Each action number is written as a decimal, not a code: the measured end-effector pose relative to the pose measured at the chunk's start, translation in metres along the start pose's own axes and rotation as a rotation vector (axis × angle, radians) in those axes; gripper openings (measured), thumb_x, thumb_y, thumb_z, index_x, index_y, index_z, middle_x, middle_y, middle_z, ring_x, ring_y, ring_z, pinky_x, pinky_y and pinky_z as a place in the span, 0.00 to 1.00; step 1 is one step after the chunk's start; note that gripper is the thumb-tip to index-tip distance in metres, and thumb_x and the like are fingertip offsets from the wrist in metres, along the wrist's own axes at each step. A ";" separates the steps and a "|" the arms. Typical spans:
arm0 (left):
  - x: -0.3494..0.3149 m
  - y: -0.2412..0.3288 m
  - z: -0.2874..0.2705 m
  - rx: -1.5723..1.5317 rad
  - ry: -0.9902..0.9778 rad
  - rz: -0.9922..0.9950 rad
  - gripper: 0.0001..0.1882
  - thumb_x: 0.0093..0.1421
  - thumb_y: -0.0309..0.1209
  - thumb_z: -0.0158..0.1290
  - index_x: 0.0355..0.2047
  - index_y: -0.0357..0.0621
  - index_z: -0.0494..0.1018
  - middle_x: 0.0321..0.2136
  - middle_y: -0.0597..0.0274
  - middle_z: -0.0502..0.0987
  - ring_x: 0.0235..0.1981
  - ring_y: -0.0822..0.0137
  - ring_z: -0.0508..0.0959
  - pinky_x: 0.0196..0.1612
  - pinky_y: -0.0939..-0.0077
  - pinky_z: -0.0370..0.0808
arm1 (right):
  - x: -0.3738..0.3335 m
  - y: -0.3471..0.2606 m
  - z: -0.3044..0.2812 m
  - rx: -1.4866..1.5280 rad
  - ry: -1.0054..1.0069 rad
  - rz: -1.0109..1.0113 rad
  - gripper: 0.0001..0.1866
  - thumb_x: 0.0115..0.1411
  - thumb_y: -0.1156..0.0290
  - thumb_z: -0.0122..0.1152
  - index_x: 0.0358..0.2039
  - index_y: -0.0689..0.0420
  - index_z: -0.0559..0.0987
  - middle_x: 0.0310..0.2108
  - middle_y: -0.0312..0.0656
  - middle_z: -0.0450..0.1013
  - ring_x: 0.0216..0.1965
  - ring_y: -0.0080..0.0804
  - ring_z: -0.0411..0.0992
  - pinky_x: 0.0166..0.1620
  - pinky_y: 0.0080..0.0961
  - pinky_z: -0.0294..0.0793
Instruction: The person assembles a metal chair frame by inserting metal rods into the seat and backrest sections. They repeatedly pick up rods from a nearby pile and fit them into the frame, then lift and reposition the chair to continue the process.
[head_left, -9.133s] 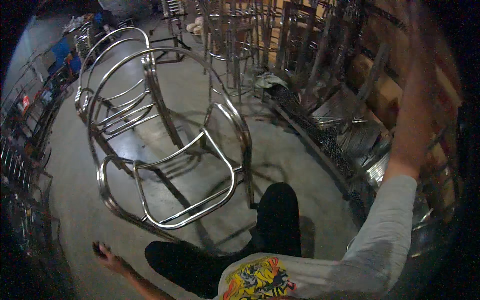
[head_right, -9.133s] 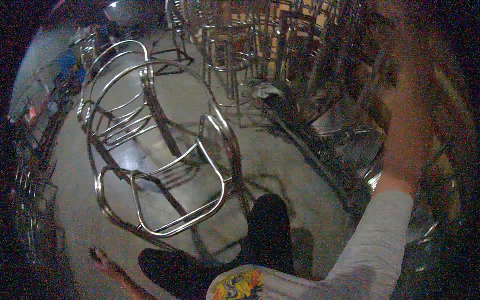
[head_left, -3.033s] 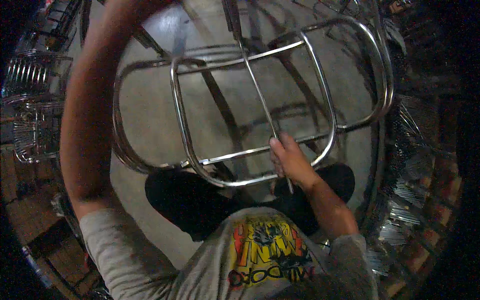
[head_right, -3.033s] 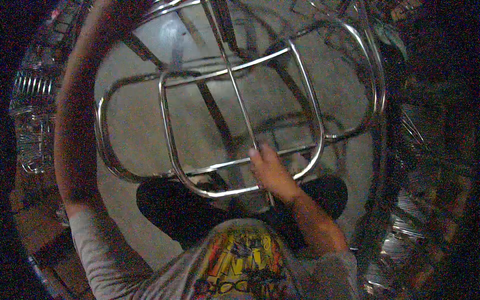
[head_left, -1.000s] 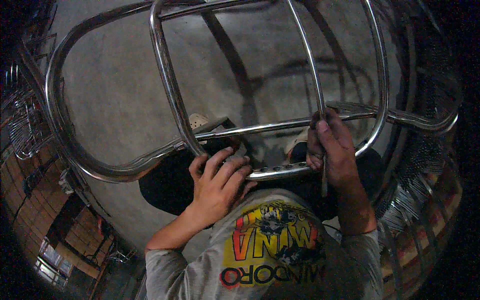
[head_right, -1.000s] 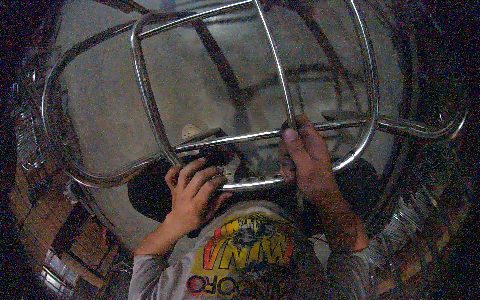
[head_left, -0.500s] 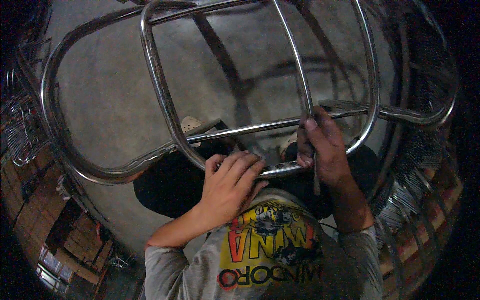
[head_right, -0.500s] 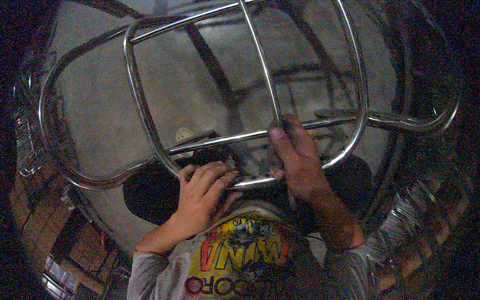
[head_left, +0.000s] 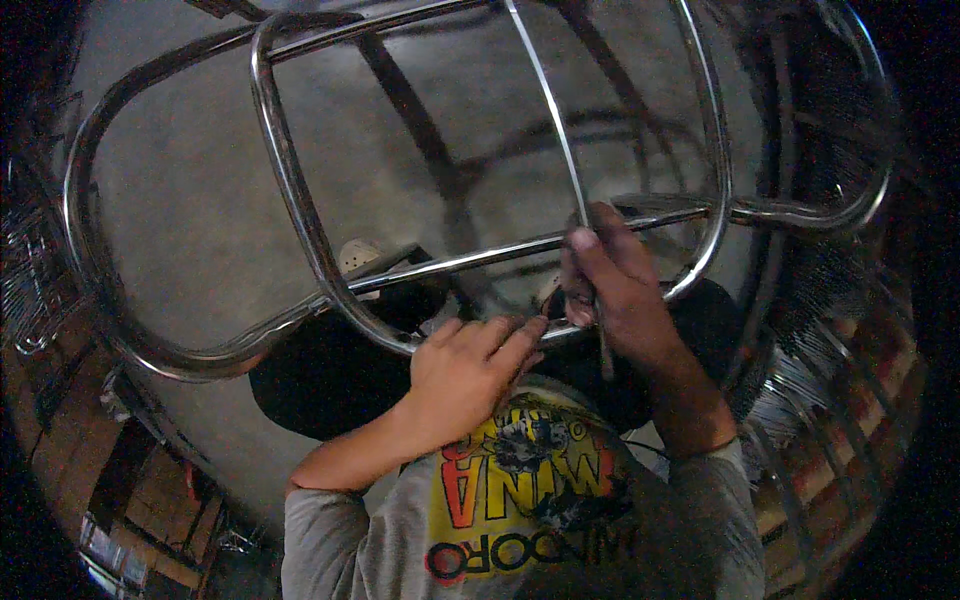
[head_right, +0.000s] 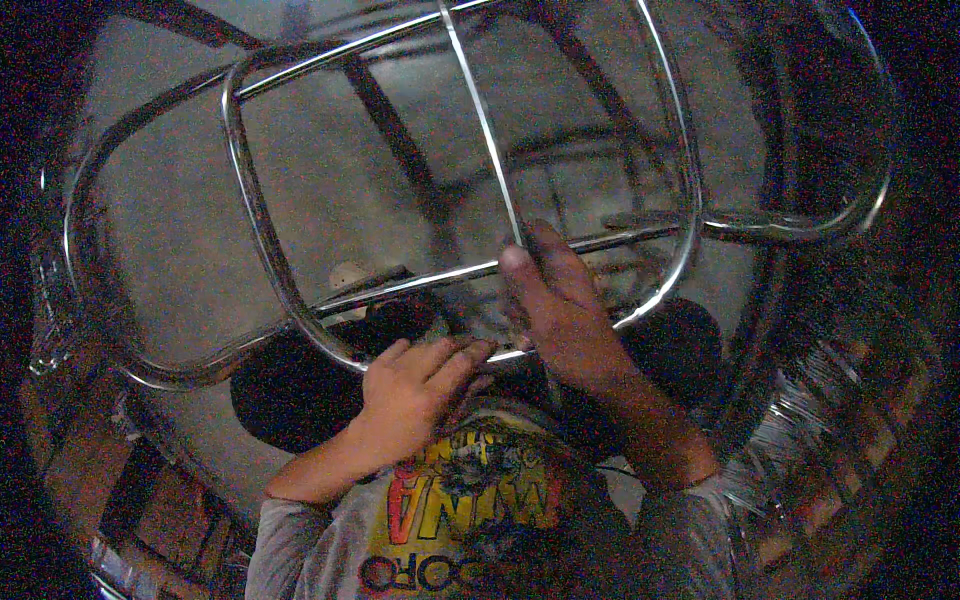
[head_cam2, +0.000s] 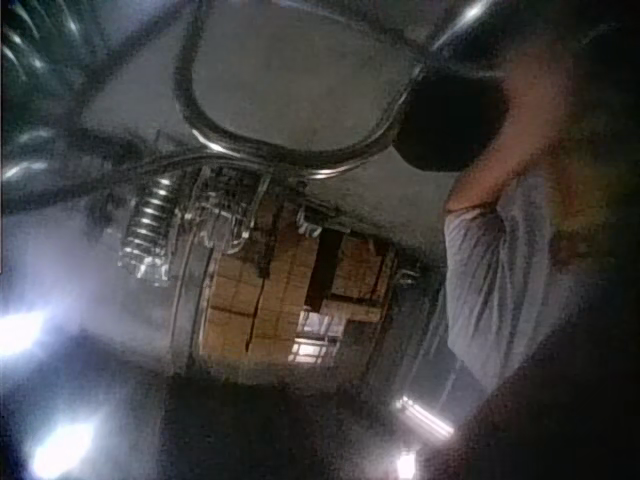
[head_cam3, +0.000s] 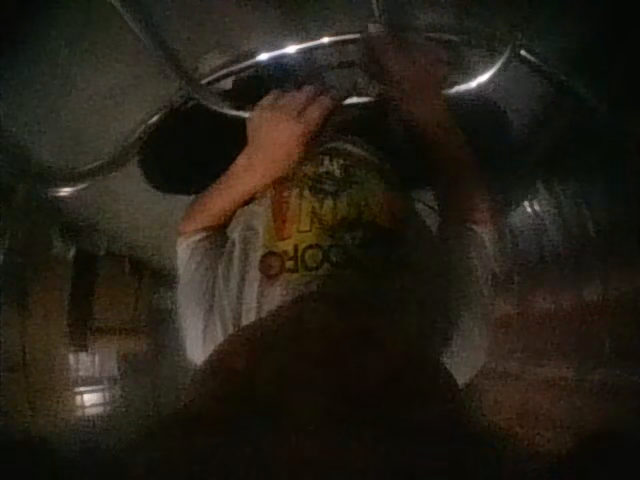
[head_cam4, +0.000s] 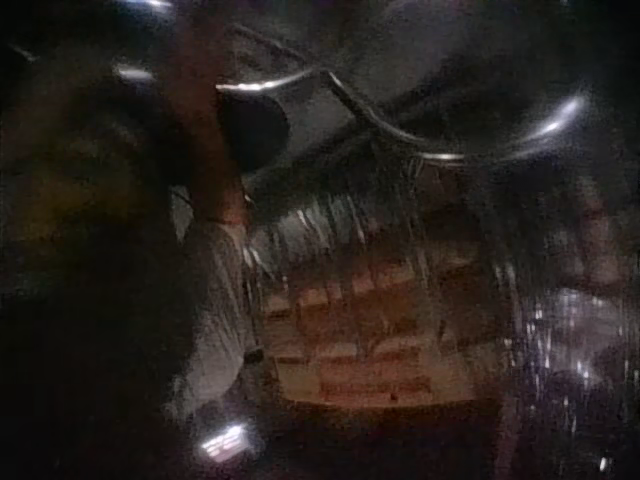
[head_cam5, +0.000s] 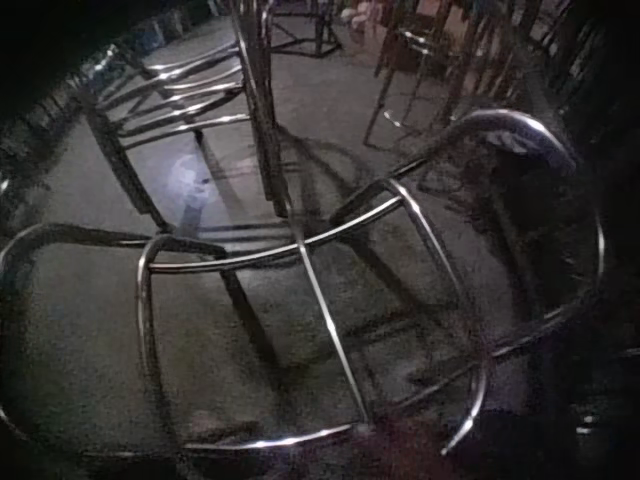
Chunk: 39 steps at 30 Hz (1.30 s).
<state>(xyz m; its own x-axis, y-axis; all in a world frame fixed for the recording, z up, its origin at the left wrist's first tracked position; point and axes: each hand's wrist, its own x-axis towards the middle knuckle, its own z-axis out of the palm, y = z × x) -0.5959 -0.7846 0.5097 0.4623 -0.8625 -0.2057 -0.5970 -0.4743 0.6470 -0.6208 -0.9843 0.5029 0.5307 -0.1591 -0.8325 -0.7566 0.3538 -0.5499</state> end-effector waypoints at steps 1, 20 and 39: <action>0.001 -0.002 0.001 0.021 0.045 0.034 0.20 0.56 0.38 0.57 0.48 0.47 0.74 0.38 0.63 0.77 0.32 0.64 0.78 0.33 0.69 0.72 | 0.006 -0.002 0.004 -0.122 0.006 -0.114 0.22 0.69 0.54 0.47 0.51 0.60 0.66 0.32 0.45 0.70 0.33 0.34 0.71 0.37 0.33 0.72; -0.008 -0.006 0.007 0.069 0.153 0.072 0.17 0.56 0.35 0.58 0.47 0.49 0.75 0.37 0.61 0.80 0.32 0.62 0.80 0.32 0.67 0.74 | 0.068 0.008 0.047 -0.452 0.390 -0.705 0.17 0.68 0.59 0.48 0.39 0.64 0.68 0.21 0.42 0.67 0.24 0.32 0.67 0.30 0.34 0.67; -0.012 -0.013 0.004 0.050 0.113 0.025 0.19 0.55 0.37 0.58 0.47 0.49 0.74 0.36 0.59 0.79 0.31 0.60 0.79 0.33 0.66 0.73 | 0.034 -0.013 0.047 -0.760 0.212 -0.244 0.16 0.68 0.62 0.45 0.46 0.63 0.69 0.27 0.59 0.69 0.32 0.61 0.70 0.40 0.49 0.70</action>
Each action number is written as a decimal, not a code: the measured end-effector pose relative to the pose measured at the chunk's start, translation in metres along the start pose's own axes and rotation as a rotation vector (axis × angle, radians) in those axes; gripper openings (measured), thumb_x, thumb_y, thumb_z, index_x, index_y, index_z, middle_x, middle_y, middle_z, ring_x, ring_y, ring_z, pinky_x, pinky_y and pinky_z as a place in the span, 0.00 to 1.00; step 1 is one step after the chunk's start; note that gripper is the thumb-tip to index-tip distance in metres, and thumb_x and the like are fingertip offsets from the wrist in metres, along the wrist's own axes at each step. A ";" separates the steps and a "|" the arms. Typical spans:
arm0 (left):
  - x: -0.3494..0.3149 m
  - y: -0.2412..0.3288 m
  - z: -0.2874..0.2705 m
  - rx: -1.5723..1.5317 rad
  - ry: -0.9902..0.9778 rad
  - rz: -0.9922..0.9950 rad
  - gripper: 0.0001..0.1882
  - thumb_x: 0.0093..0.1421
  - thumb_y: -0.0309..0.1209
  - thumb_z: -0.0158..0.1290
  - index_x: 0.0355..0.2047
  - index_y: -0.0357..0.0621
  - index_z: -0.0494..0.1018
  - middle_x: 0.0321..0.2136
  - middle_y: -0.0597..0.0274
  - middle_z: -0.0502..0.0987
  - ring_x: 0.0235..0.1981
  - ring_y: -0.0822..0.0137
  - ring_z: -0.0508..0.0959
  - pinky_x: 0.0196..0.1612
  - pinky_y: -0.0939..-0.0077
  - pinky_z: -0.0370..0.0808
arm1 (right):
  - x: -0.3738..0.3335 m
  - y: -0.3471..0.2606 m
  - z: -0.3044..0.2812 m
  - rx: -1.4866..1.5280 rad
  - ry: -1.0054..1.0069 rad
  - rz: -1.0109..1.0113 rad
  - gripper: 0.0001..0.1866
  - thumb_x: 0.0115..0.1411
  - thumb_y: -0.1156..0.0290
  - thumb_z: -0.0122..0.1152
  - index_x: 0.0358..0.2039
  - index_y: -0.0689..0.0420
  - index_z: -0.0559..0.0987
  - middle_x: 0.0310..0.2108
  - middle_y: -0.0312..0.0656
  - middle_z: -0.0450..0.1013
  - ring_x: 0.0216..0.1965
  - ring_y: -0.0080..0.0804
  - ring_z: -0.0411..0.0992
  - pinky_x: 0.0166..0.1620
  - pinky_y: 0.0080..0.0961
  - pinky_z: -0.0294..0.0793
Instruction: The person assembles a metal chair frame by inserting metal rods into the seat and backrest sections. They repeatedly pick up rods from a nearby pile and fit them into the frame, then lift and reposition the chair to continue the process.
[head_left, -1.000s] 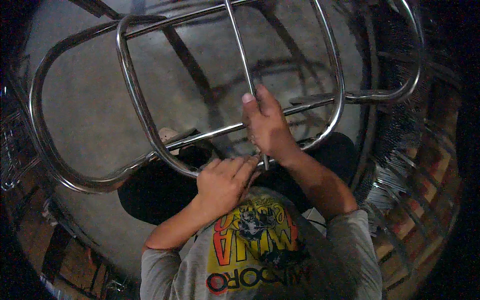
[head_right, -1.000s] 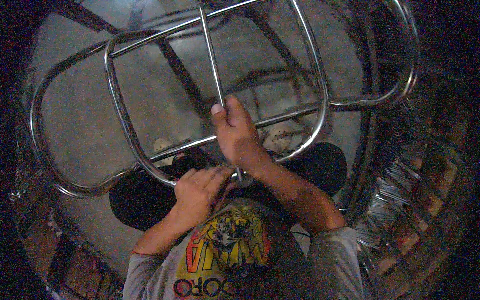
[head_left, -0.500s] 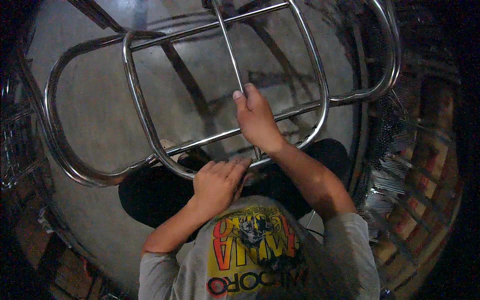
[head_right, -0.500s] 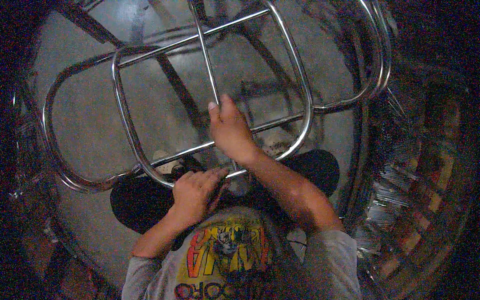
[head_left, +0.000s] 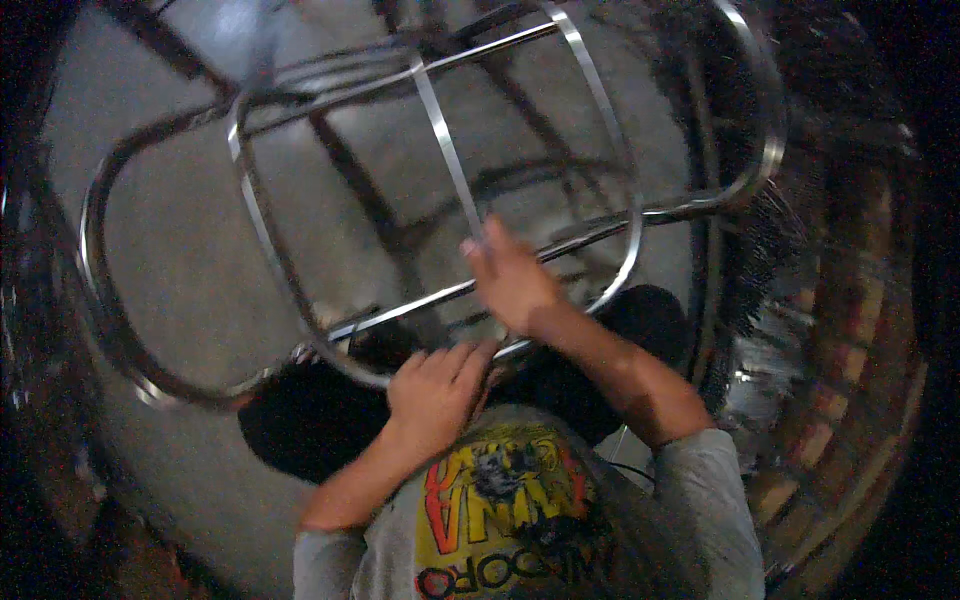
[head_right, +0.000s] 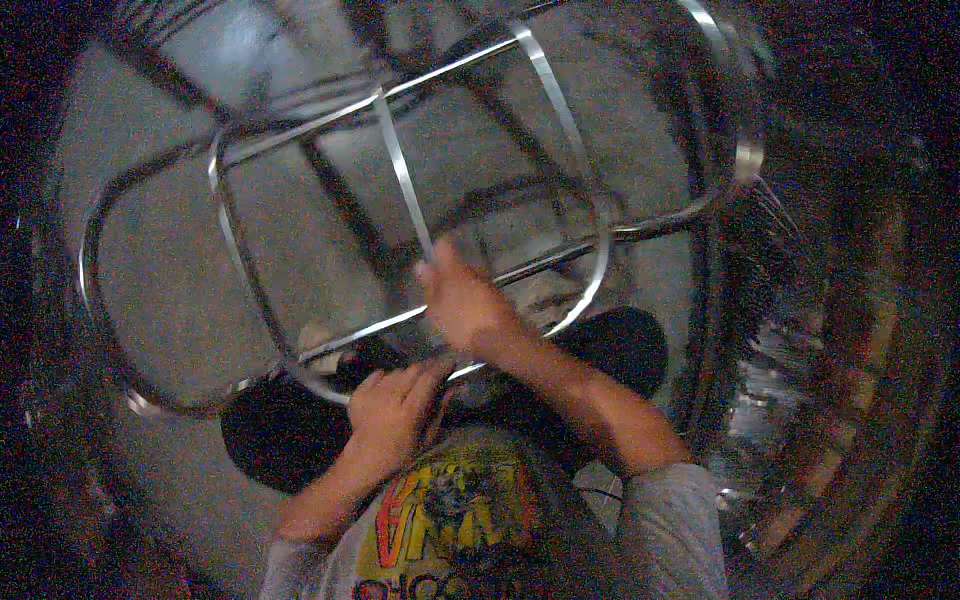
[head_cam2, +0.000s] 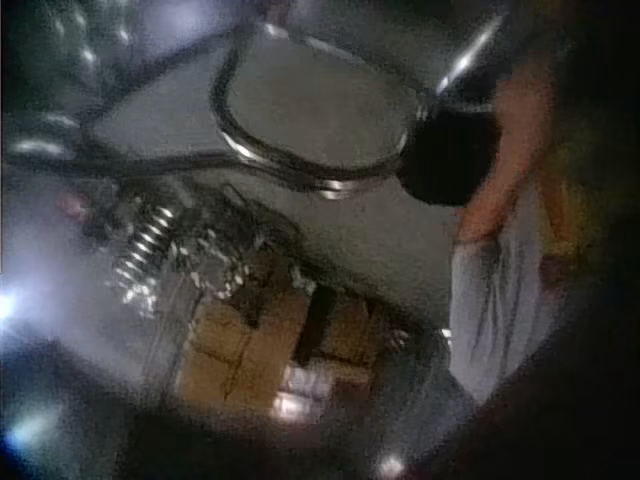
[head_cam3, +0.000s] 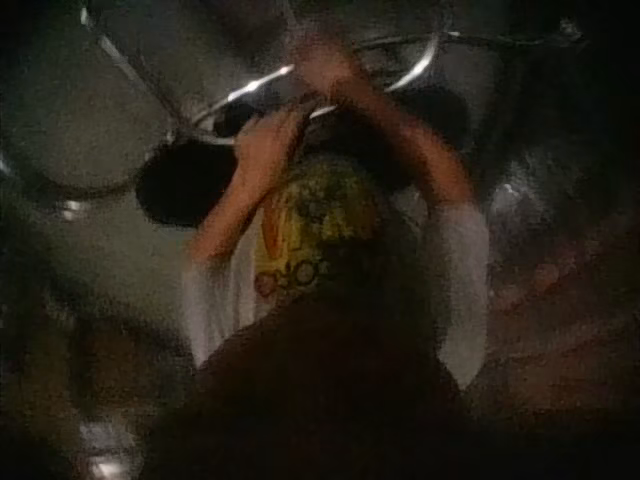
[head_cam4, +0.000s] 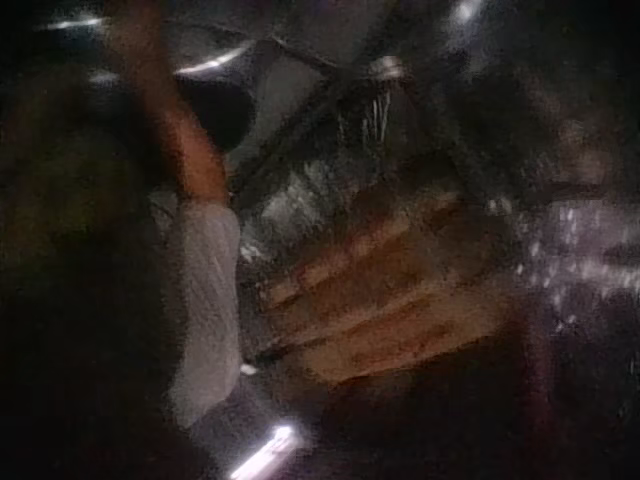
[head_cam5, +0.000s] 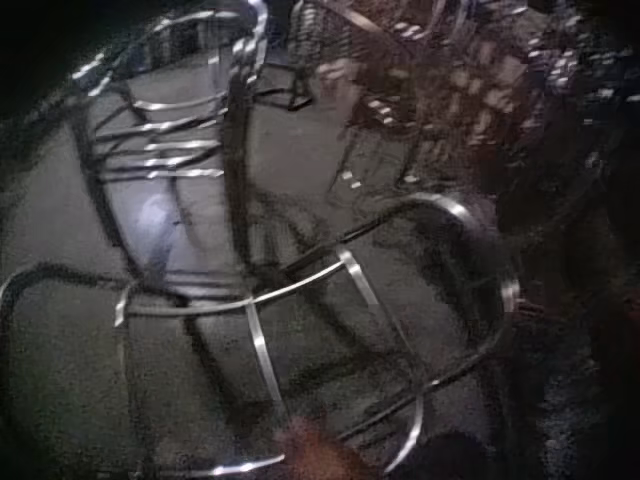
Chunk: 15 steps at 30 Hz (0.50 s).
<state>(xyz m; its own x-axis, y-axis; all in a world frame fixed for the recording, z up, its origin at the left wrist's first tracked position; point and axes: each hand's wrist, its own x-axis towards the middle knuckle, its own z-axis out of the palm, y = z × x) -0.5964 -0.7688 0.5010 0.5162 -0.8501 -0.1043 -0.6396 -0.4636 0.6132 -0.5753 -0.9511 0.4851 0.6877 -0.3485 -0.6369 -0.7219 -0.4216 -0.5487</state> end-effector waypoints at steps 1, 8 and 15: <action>0.001 -0.001 0.000 0.021 0.034 0.032 0.19 0.55 0.37 0.59 0.47 0.49 0.74 0.35 0.61 0.79 0.30 0.61 0.79 0.32 0.67 0.73 | -0.006 0.000 -0.009 -0.105 -0.012 -0.199 0.18 0.67 0.61 0.47 0.47 0.64 0.69 0.30 0.61 0.70 0.34 0.62 0.71 0.40 0.50 0.71; 0.005 0.009 -0.002 0.141 0.058 0.087 0.18 0.52 0.35 0.59 0.44 0.47 0.74 0.31 0.60 0.77 0.29 0.59 0.77 0.31 0.67 0.70 | -0.114 0.038 -0.132 -0.210 0.453 -0.816 0.25 0.63 0.56 0.53 0.51 0.64 0.72 0.35 0.57 0.76 0.36 0.48 0.77 0.39 0.38 0.77; 0.000 0.009 0.015 0.234 0.062 0.081 0.20 0.49 0.33 0.61 0.43 0.44 0.73 0.33 0.58 0.79 0.30 0.55 0.78 0.32 0.64 0.71 | 0.023 0.204 -0.395 0.140 1.474 -0.126 0.29 0.62 0.56 0.57 0.54 0.69 0.71 0.46 0.51 0.76 0.47 0.42 0.74 0.51 0.32 0.70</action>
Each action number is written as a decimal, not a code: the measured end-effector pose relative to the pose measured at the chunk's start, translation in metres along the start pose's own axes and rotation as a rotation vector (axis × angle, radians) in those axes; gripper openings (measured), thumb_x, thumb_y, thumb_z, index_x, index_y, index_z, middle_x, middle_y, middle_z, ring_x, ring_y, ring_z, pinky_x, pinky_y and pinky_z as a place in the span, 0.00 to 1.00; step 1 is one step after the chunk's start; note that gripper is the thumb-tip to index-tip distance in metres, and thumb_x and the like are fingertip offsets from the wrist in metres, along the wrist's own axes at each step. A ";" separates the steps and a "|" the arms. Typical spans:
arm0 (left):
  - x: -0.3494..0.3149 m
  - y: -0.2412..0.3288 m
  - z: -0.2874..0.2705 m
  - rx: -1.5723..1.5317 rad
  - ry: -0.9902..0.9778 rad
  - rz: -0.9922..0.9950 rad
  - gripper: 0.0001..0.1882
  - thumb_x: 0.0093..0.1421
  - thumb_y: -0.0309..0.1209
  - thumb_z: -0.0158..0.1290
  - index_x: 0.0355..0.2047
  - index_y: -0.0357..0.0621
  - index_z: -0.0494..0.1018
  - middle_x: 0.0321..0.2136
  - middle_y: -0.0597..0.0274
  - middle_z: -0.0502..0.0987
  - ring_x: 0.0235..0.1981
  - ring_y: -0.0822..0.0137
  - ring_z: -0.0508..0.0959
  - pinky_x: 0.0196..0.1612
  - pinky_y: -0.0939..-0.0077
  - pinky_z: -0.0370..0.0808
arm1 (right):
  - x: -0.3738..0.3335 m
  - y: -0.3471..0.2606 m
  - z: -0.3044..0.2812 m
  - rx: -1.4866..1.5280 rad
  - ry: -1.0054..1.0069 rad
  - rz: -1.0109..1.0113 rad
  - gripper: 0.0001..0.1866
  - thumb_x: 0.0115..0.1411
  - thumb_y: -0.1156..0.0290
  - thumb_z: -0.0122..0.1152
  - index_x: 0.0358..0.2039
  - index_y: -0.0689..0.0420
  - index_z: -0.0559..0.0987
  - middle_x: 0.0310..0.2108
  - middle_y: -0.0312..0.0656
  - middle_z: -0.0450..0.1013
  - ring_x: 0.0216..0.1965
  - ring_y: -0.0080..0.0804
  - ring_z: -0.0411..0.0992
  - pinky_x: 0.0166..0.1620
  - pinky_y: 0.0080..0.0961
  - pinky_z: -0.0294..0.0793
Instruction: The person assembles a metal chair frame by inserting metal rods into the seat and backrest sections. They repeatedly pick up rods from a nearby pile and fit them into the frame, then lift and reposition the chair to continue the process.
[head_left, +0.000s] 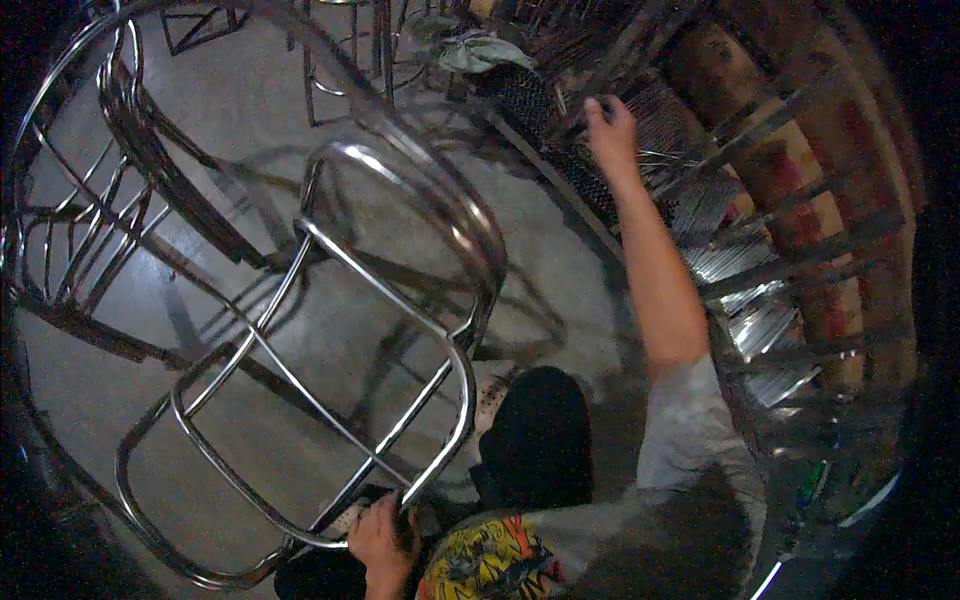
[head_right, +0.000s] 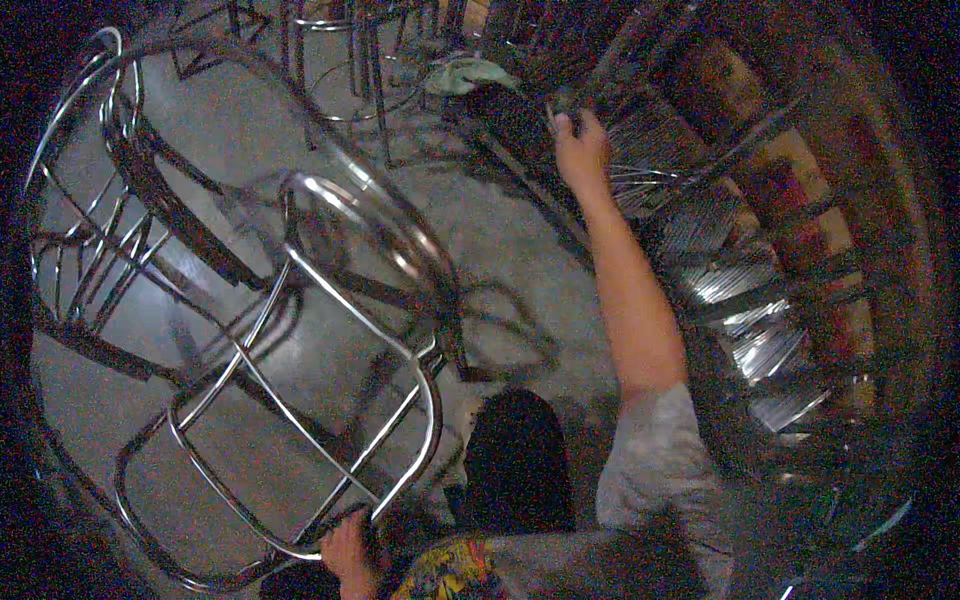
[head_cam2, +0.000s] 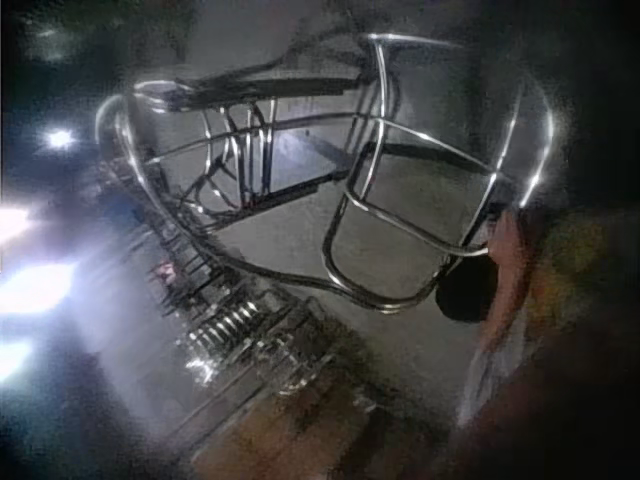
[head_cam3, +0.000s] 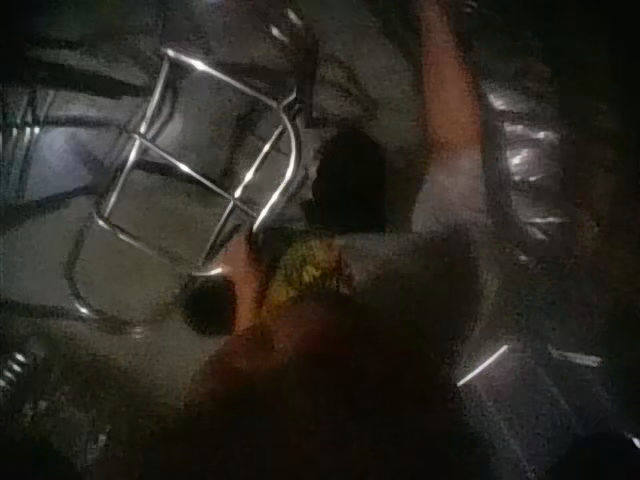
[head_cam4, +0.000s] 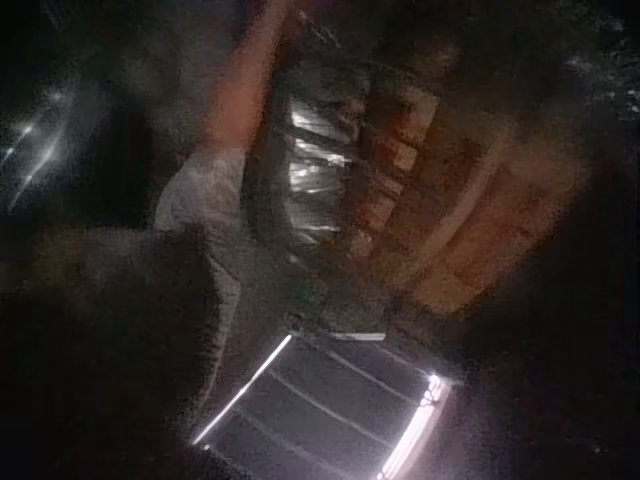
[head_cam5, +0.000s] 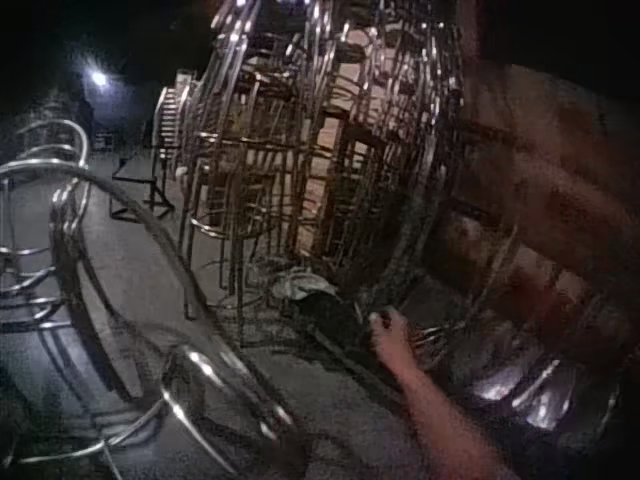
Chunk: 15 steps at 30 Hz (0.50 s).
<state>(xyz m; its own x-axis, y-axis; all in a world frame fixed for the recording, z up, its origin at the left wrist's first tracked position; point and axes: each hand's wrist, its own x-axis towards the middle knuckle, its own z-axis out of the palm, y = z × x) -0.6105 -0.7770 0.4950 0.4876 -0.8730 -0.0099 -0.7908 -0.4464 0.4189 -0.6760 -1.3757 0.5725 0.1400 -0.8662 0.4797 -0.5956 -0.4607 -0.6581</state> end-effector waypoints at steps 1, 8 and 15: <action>-0.004 -0.003 0.005 -0.012 0.019 0.007 0.20 0.49 0.33 0.61 0.42 0.44 0.74 0.33 0.58 0.79 0.30 0.55 0.78 0.31 0.64 0.71 | 0.029 0.027 0.019 -0.109 -0.062 -0.077 0.27 0.62 0.58 0.56 0.56 0.63 0.70 0.49 0.51 0.74 0.50 0.47 0.72 0.53 0.35 0.69; -0.028 -0.026 0.043 -0.428 -0.102 -0.412 0.12 0.65 0.34 0.47 0.45 0.49 0.76 0.19 0.58 0.67 0.19 0.60 0.66 0.24 0.58 0.61 | 0.126 0.121 0.113 -0.795 -0.384 -0.108 0.29 0.60 0.73 0.50 0.63 0.38 0.66 0.60 0.48 0.65 0.56 0.50 0.69 0.55 0.47 0.70; -0.046 -0.032 0.037 0.115 -0.527 -0.421 0.12 0.58 0.31 0.53 0.43 0.47 0.76 0.21 0.57 0.71 0.21 0.55 0.69 0.24 0.58 0.62 | 0.162 0.132 0.122 -0.369 -0.122 -0.377 0.21 0.63 0.65 0.49 0.57 0.49 0.72 0.48 0.51 0.75 0.50 0.52 0.73 0.52 0.47 0.71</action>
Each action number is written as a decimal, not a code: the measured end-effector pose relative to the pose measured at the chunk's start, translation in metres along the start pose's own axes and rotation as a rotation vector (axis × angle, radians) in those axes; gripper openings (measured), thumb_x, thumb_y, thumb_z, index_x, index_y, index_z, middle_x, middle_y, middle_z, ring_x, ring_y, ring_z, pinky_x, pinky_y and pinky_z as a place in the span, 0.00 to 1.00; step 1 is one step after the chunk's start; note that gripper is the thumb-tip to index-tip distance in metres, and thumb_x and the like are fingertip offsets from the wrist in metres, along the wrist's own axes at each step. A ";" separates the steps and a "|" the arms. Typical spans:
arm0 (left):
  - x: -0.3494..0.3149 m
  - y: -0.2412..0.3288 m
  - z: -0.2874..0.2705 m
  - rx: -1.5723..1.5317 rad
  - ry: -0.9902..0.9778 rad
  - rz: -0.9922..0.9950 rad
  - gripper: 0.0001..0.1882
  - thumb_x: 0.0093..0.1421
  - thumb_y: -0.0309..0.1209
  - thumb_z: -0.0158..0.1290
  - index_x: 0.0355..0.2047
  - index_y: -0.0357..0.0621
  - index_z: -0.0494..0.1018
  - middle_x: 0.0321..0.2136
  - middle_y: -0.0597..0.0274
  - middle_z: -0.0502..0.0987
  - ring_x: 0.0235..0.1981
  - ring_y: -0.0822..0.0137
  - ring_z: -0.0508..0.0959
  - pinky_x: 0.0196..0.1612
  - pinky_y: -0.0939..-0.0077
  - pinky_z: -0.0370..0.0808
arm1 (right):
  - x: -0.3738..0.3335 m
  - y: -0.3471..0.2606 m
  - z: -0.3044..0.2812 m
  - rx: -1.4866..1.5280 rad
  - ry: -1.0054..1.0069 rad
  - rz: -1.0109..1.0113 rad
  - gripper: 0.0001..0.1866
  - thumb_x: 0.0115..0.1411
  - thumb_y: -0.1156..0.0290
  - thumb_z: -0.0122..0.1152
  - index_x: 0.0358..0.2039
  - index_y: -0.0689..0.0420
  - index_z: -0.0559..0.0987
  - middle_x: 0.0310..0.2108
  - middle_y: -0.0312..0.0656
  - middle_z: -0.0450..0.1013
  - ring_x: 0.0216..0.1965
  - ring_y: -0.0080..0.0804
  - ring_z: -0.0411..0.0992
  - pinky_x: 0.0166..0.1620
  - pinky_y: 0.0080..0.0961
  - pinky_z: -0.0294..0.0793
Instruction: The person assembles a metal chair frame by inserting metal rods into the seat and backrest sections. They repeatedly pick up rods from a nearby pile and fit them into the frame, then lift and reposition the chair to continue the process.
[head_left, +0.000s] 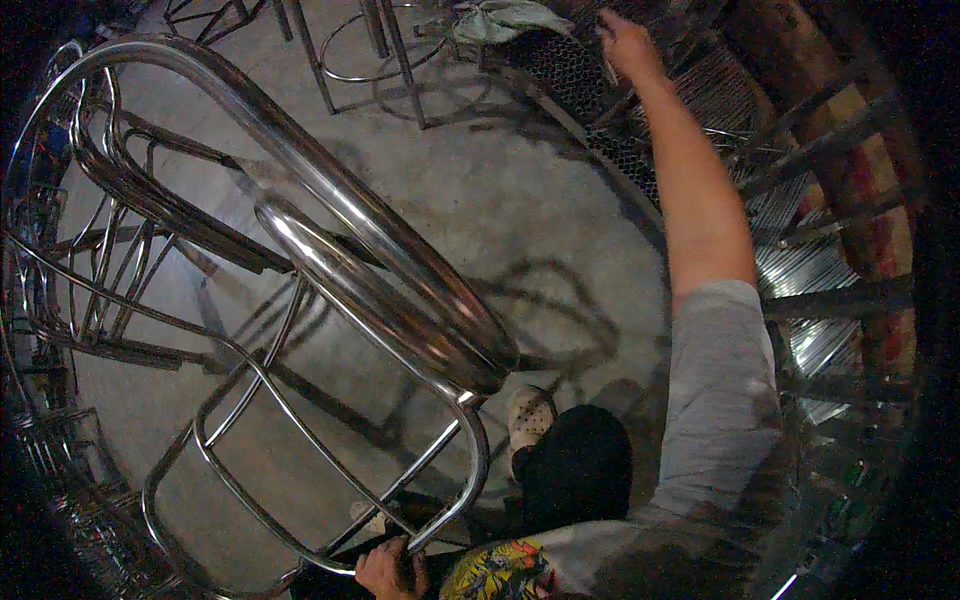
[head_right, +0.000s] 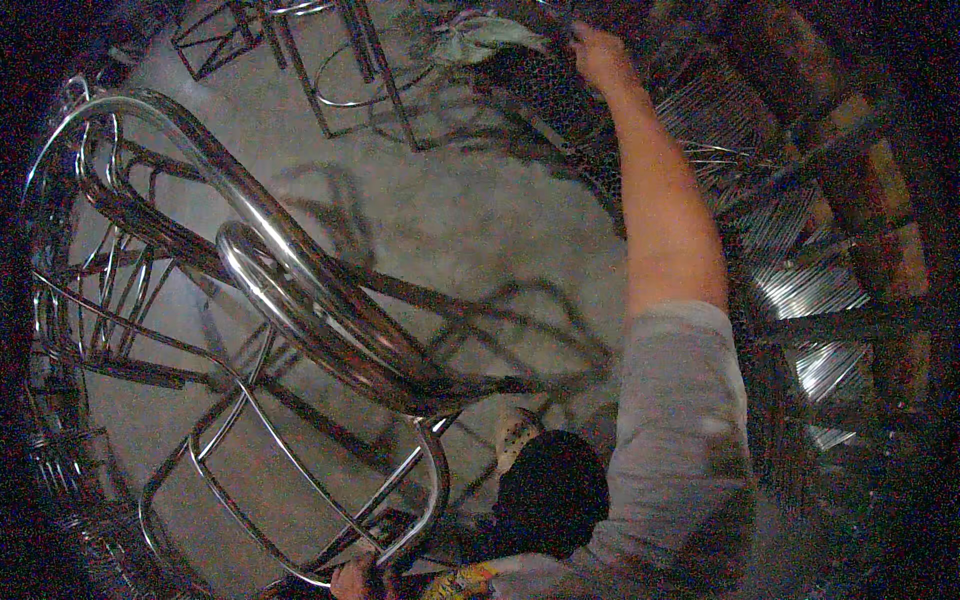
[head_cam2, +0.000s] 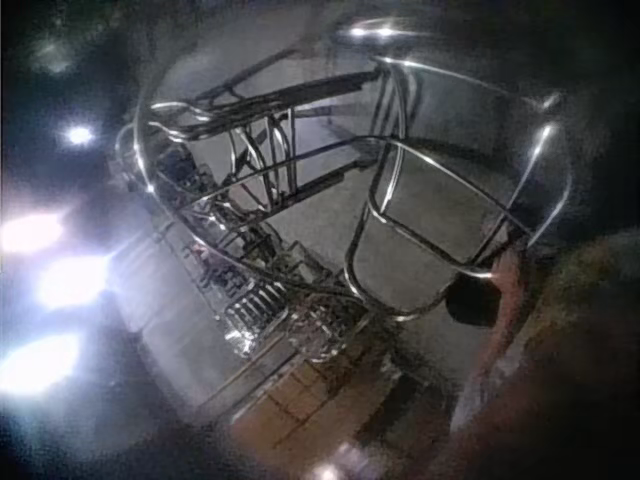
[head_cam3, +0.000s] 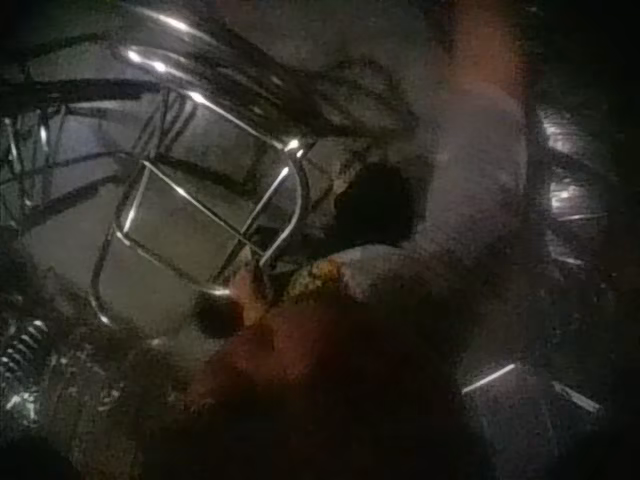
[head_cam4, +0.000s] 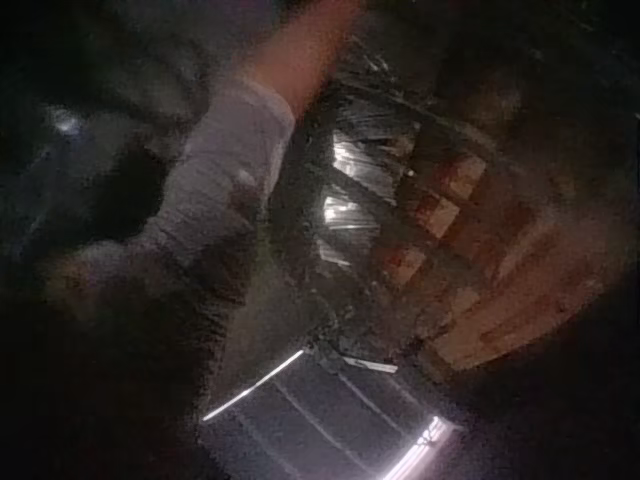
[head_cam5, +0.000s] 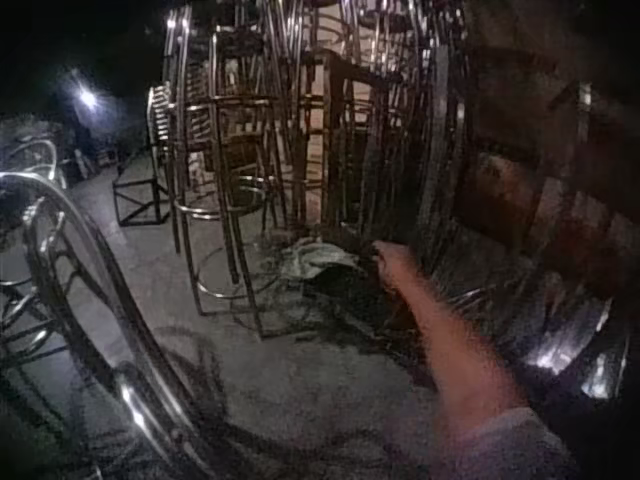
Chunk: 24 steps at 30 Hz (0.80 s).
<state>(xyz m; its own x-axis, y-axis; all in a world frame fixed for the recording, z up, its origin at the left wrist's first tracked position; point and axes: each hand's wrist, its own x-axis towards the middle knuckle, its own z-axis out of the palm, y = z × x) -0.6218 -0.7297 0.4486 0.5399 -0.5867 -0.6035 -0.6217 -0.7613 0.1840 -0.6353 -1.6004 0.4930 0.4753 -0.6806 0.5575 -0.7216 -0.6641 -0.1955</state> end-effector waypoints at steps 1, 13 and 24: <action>0.003 0.000 0.005 -0.009 0.118 0.110 0.13 0.58 0.30 0.53 0.44 0.47 0.76 0.21 0.58 0.71 0.21 0.55 0.69 0.24 0.58 0.63 | 0.007 0.001 -0.003 0.120 0.097 -0.013 0.21 0.65 0.61 0.46 0.56 0.52 0.73 0.51 0.52 0.73 0.54 0.55 0.70 0.56 0.49 0.69; 0.003 0.044 -0.053 -0.072 0.591 0.418 0.18 0.48 0.31 0.61 0.41 0.44 0.74 0.31 0.58 0.78 0.29 0.56 0.78 0.31 0.64 0.70 | 0.115 -0.028 -0.145 0.700 0.559 0.147 0.24 0.66 0.65 0.51 0.59 0.64 0.67 0.52 0.52 0.71 0.55 0.46 0.67 0.58 0.38 0.63; 0.002 0.033 -0.045 -0.085 0.678 0.429 0.18 0.53 0.37 0.60 0.44 0.48 0.74 0.31 0.58 0.77 0.31 0.55 0.78 0.34 0.63 0.71 | 0.055 -0.137 -0.409 1.406 0.841 0.107 0.20 0.63 0.59 0.57 0.50 0.59 0.74 0.45 0.46 0.73 0.46 0.41 0.70 0.48 0.36 0.70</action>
<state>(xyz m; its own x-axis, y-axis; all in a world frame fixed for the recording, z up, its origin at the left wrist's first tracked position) -0.6159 -0.7686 0.4884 0.5074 -0.8519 0.1299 -0.8225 -0.4338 0.3679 -0.7158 -1.4205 0.8806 -0.2731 -0.7019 0.6579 0.4892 -0.6902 -0.5332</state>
